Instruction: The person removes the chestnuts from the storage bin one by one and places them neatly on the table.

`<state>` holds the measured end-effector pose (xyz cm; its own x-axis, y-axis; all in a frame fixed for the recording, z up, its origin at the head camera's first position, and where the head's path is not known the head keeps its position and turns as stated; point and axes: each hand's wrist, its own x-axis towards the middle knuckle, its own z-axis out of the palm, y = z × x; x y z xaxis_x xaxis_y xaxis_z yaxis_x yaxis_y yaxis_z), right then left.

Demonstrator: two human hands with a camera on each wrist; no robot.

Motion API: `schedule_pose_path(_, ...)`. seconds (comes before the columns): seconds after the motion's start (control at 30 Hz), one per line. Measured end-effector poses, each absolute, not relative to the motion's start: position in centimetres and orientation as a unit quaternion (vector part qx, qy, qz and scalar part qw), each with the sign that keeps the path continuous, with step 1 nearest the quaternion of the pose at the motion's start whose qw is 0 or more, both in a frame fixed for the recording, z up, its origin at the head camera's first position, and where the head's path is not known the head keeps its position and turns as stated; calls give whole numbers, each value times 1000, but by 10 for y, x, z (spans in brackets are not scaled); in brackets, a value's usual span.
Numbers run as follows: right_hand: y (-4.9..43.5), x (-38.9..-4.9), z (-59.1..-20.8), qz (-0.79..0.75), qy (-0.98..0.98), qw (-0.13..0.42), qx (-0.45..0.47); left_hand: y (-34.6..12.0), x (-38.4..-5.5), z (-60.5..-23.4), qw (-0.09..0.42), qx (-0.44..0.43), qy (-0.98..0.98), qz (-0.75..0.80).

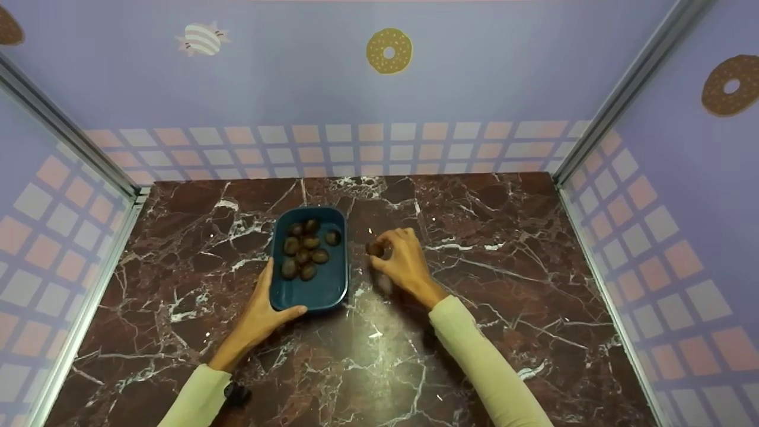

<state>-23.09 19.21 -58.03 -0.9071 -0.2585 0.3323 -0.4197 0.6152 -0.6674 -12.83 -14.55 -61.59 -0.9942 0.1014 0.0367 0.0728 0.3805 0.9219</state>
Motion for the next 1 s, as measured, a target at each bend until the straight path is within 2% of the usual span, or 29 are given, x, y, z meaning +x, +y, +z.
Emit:
schedule_pose_path(0.4, 216, -236, -613, 404, -906, 52, 112, -144, -126, -616, 19, 46, 827, 560)
schedule_pose_path(1.0, 220, -242, -621, 409, -906, 41, 103, -145, -127, -617, 13, 48, 828, 559)
